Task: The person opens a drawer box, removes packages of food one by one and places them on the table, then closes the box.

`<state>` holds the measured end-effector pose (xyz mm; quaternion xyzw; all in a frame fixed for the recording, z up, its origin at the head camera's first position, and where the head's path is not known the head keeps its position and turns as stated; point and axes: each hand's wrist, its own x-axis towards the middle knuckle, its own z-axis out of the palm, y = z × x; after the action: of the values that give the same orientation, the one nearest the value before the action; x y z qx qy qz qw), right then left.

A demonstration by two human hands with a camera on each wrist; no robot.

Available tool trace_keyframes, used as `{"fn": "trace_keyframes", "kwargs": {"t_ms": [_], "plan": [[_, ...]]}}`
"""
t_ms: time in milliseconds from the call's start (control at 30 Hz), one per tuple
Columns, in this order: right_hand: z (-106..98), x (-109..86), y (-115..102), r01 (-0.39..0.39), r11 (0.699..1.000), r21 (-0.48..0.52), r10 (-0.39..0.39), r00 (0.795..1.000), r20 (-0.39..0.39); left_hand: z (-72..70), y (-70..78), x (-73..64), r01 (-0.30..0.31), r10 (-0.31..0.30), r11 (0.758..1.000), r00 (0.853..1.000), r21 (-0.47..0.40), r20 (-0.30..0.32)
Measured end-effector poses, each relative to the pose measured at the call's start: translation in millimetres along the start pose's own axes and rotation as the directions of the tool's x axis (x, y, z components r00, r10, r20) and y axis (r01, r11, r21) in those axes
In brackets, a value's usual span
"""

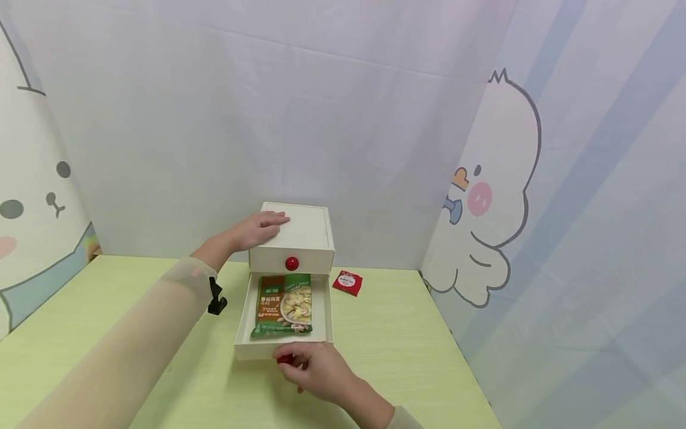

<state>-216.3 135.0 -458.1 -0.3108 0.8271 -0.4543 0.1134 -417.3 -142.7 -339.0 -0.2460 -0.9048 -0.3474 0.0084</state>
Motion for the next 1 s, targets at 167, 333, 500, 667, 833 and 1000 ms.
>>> {"fn": "trace_keyframes", "kwargs": {"t_ms": [167,333,500,667,833,1000], "plan": [[1,-0.5,0,-0.004,1.0,0.004,0.004,1.0,0.005,0.1,-0.4,-0.3,-0.001,0.001,1.0,1.0,0.01,0.005],[0,-0.9,1,0.008,1.0,0.006,-0.008,1.0,0.013,-0.1,-1.3,0.5,-0.005,0.004,1.0,1.0,0.009,0.006],[-2,-2.4,2,0.045,0.999,-0.024,-0.044,0.998,0.046,0.1,-0.5,0.0,-0.007,0.007,1.0,1.0,0.01,0.003],[-7,-5.6,1,0.09,0.994,-0.066,-0.082,0.99,0.113,-0.2,-0.3,-0.8,0.004,-0.004,1.0,1.0,0.008,0.001],[-17,-8.8,-10,0.144,0.975,-0.167,-0.114,0.977,0.179,-0.7,1.1,-1.6,0.007,-0.007,1.0,1.0,0.014,0.001],[-29,-10.0,-28,0.191,0.947,-0.259,-0.122,0.958,0.258,-1.2,2.7,-0.8,0.008,-0.008,1.0,1.0,0.01,0.006]]}}
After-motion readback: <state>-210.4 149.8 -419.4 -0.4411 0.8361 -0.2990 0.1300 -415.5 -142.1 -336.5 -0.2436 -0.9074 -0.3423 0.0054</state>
